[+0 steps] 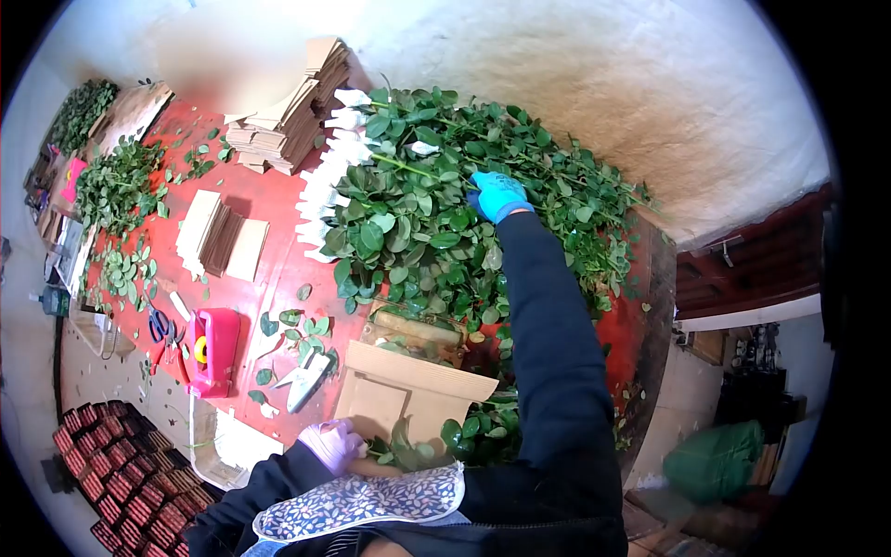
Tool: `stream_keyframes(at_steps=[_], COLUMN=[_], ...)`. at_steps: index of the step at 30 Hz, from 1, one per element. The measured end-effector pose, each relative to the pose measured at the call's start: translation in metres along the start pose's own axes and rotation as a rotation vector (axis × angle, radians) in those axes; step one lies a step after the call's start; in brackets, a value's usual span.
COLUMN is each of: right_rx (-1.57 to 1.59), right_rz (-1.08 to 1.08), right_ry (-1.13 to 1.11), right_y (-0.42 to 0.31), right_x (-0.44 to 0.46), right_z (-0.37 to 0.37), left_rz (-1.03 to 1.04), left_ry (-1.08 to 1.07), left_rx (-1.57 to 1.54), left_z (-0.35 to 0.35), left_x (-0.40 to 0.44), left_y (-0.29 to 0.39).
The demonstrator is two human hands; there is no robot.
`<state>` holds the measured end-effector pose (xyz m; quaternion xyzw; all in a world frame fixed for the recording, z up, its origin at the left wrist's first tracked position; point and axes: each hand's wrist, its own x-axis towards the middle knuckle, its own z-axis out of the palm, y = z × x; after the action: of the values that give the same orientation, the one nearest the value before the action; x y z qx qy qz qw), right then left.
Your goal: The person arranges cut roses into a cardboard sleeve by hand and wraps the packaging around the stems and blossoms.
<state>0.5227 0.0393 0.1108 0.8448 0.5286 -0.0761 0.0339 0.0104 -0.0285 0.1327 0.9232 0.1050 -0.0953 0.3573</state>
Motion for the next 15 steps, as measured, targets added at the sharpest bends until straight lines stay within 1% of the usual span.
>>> stream_keyframes(at_steps=[1,2,3,5,6,7,8,9,11,13,15], right_rx=[-0.013,-0.005,-0.005,0.074,0.096,-0.002,0.019,0.025,-0.009,0.072,0.112], right_rz=[-0.047,-0.123,-0.125,-0.163,-0.191,-0.26,-0.301,-0.379,-0.464,-0.457,-0.5], right_ry=[0.005,0.164,0.167,0.263,0.287,0.39,0.35,0.361,0.33,0.27,0.299], right_y=[0.004,0.011,0.0,-0.023,-0.03,-0.039,-0.054,-0.065,-0.086,-0.095,-0.101], right_x=[-0.002,-0.002,-0.013,-0.041,-0.051,-0.066,-0.082,-0.096,-0.123,-0.147,-0.171], right_z=[0.001,0.014,0.0,-0.024,-0.024,-0.022,-0.026,-0.027,-0.023,-0.02,-0.035], left_rz=[0.0,0.001,0.0,-0.001,0.0,0.007,-0.002,-0.012,-0.009,-0.023,-0.006], left_ry=[0.002,0.006,0.009,0.013,0.012,0.011,-0.018,-0.048,-0.03,-0.016,0.019], left_rx=[0.003,0.003,0.002,-0.003,-0.012,-0.017,0.002,0.023,0.006,0.009,0.023], left_z=[0.002,0.007,0.008,0.01,0.011,0.01,0.006,0.003,0.002,0.003,0.01], left_x=[-0.001,-0.002,-0.002,-0.002,-0.002,-0.003,-0.003,-0.002,0.0,-0.001,-0.003], left_y=[-0.001,-0.004,-0.007,-0.008,-0.008,-0.007,-0.006,-0.004,-0.003,-0.005,-0.01])
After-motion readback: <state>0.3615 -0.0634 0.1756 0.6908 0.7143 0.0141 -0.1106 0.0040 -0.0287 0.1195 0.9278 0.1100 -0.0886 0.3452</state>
